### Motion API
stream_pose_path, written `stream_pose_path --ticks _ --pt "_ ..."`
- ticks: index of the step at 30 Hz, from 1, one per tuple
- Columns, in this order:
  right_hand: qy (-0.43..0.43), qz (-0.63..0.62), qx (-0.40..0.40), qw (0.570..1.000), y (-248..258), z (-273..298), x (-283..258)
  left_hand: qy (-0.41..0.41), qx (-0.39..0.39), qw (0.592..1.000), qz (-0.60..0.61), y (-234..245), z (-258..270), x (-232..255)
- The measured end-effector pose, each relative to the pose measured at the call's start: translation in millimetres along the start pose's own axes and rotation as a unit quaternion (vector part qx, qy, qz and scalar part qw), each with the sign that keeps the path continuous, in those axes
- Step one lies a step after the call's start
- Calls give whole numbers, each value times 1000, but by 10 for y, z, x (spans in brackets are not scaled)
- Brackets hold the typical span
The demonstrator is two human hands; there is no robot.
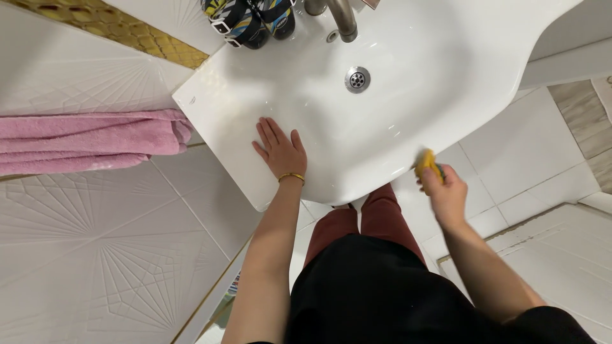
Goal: The person cleans a bathroom sink using a sponge and cleaning agents. They scrub the basin, faucet, and surrounding surfaces, rinse the sponge under running water, and finish by washing their hands.
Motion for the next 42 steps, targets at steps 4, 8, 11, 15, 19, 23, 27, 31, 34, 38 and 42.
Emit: stream_pose_path --ticks 4,8,11,15,19,23,27,31,34,38,42 --pt "498 266 -120 817 -1027 510 -692 3 -4 1000 -8 20 2 1" --pt "584 415 -135 685 -1592 821 -256 7 -18 1000 6 2 9 -8" --pt "457 559 -193 664 -1275 234 -137 4 -17 1000 16 5 -24 -27" --pt "488 631 -111 593 -389 -888 -517 6 -19 1000 6 12 27 9" --pt "539 577 -19 613 -106 -1332 -1009 10 -21 1000 1 -33 5 1" --pt "573 514 -42 636 -638 -668 -746 12 -27 999 -13 1 8 38" --pt "582 444 -88 675 -1515 524 -346 14 -27 999 -10 31 8 5" --pt "569 446 -127 679 -1421 446 38 12 -28 1000 -3 47 -27 8" --pt "567 532 -100 621 -826 -458 -95 13 -30 999 -5 30 -60 44" --pt "537 581 48 610 -88 -1200 -726 14 -55 998 7 78 -3 2" --pt "550 544 44 632 -607 -845 -590 25 -75 997 12 139 -16 5"
Point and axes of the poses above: each hand's wrist, its own z-axis away from the middle knuckle, its own y-axis out of the back of the hand, x = y × z, the point moved 8 cm from there along -z, towards the middle knuckle, and after that the axes turned 2 degrees about -z, right-handed, at the moved point
